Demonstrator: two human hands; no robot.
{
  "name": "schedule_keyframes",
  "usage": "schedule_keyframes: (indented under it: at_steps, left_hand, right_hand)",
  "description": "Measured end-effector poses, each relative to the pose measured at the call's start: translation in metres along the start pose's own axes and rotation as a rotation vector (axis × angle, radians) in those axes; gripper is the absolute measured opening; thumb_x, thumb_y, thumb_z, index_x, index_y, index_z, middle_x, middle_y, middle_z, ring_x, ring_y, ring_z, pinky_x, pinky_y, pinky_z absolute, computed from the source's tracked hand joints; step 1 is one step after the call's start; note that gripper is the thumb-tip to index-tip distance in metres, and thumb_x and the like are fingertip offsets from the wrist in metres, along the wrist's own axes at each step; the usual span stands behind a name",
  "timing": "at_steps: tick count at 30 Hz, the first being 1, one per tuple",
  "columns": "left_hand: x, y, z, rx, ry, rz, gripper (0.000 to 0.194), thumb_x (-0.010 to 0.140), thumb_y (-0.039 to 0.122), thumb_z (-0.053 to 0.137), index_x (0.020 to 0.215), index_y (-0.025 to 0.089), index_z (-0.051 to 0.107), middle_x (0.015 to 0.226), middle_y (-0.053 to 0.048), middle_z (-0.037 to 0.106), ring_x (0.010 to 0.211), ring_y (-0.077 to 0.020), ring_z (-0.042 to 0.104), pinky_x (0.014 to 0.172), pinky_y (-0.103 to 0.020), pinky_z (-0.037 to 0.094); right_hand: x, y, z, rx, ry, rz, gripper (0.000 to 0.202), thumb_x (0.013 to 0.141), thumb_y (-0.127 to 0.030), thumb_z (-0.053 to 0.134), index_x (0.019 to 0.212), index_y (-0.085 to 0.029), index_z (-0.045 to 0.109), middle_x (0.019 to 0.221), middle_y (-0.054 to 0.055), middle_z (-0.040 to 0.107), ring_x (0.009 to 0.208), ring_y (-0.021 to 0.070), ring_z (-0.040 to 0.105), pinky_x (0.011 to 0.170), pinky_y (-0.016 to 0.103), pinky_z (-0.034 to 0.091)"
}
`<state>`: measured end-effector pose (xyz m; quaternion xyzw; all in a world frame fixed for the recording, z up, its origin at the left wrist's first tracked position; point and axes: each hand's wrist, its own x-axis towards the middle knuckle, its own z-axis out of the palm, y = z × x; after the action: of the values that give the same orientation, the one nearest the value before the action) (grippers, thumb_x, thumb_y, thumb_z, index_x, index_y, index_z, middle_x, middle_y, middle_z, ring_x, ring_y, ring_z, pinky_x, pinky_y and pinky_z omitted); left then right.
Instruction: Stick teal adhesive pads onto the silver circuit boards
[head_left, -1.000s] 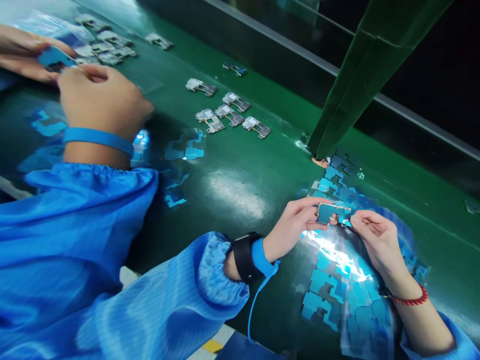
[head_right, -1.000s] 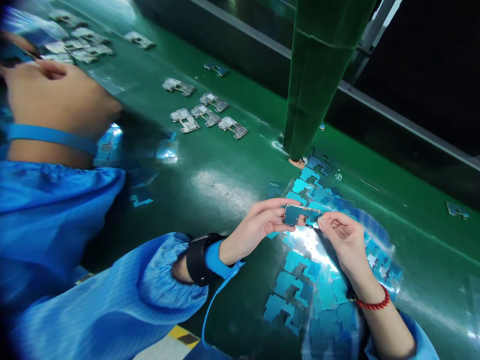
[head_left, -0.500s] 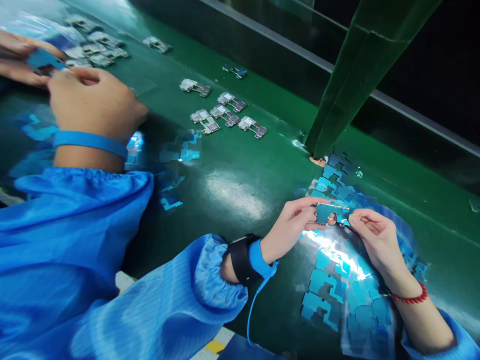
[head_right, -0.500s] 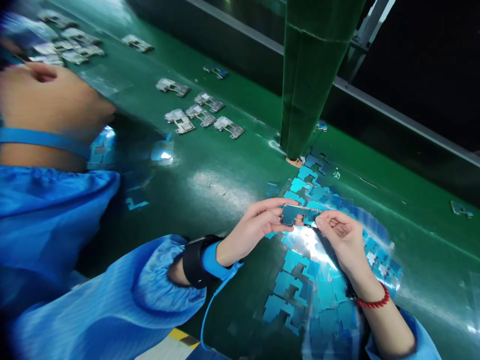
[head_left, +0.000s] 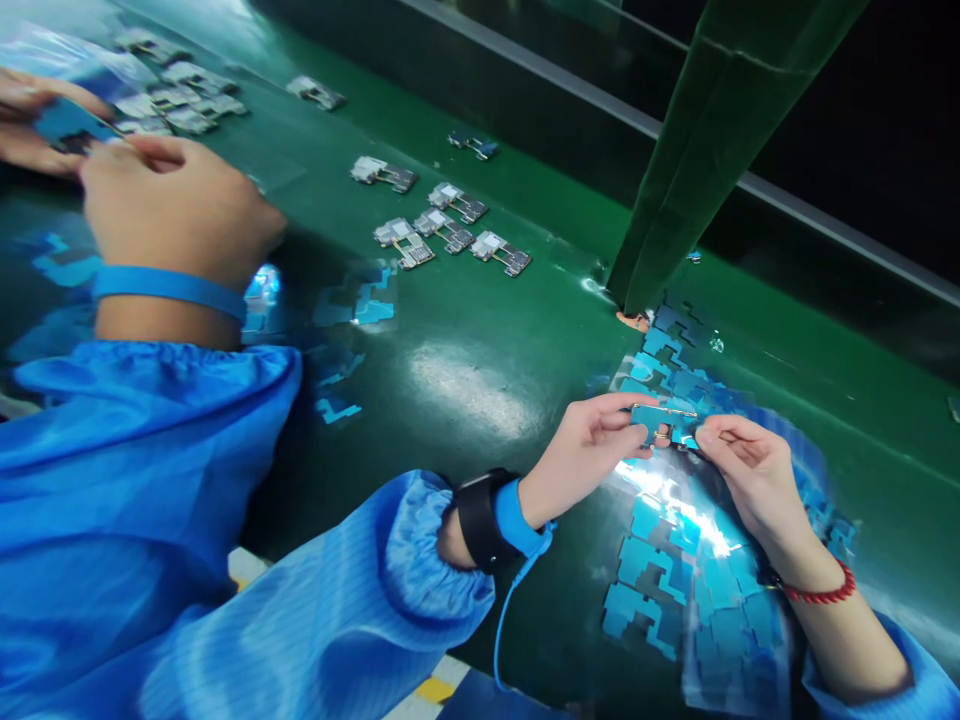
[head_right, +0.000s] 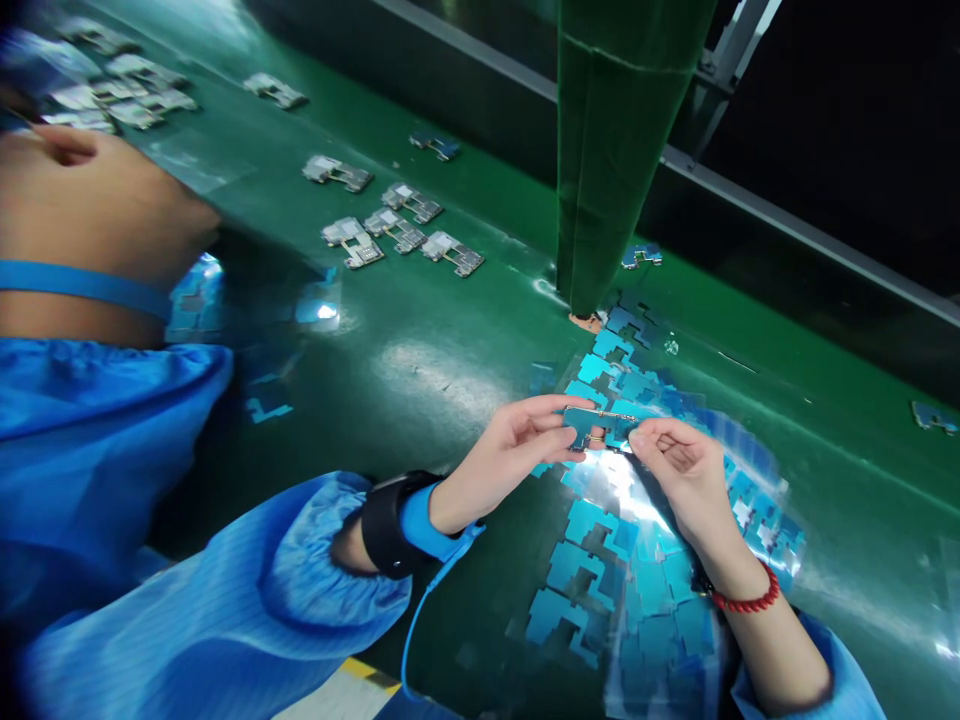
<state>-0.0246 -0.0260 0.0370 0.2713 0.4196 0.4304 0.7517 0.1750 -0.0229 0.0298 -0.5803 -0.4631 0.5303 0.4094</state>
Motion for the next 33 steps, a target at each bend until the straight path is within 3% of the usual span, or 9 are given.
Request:
schedule_keyframes:
  at_steps: [12, 17, 22, 33]
  left_hand:
    - [-0.0005, 0.0005, 0.0004, 0.004, -0.002, 0.007, 0.03, 0.074, 0.017, 0.066, 0.104, 0.012, 0.065, 0.076, -0.003, 0.074, 0.081, -0.018, 0.072, 0.078, -0.031, 0.058]
    - [0.0003, -0.0011, -0.0025, -0.077, -0.012, 0.01, 0.028, 0.074, 0.017, 0.059, 0.1, 0.012, 0.068, 0.06, 0.003, 0.064, 0.081, -0.0193, 0.072, 0.077, -0.031, 0.059]
    - [0.0014, -0.0032, -0.0053, -0.119, -0.031, 0.003, 0.029, 0.071, 0.018, 0.058, 0.097, 0.013, 0.069, 0.071, 0.0, 0.07, 0.08, -0.0189, 0.072, 0.074, -0.029, 0.06]
    - [0.0007, 0.0, -0.0048, -0.098, -0.052, -0.007, 0.031, 0.07, 0.021, 0.058, 0.1, 0.014, 0.068, 0.074, -0.001, 0.074, 0.087, -0.0207, 0.073, 0.077, -0.031, 0.06]
  right_hand:
    - [-0.0005, -0.0001, 0.0002, 0.006, -0.012, -0.004, 0.025, 0.066, -0.041, 0.083, 0.073, -0.019, 0.073, 0.068, 0.003, 0.067, 0.06, 0.012, 0.057, 0.056, 0.022, 0.048]
    - [-0.0002, 0.0, -0.0006, 0.005, -0.031, -0.021, 0.02, 0.068, -0.038, 0.082, 0.073, -0.02, 0.073, 0.068, 0.003, 0.067, 0.06, 0.0115, 0.057, 0.055, 0.021, 0.047]
    - [-0.0001, 0.0007, -0.0008, 0.012, -0.026, -0.012, 0.017, 0.068, -0.034, 0.083, 0.074, -0.021, 0.074, 0.068, 0.002, 0.067, 0.06, 0.0108, 0.057, 0.056, 0.02, 0.047]
    - [-0.001, -0.0026, -0.0007, -0.005, -0.029, -0.028, 0.018, 0.07, -0.036, 0.082, 0.075, -0.021, 0.073, 0.066, 0.002, 0.066, 0.057, 0.0102, 0.055, 0.052, 0.019, 0.046]
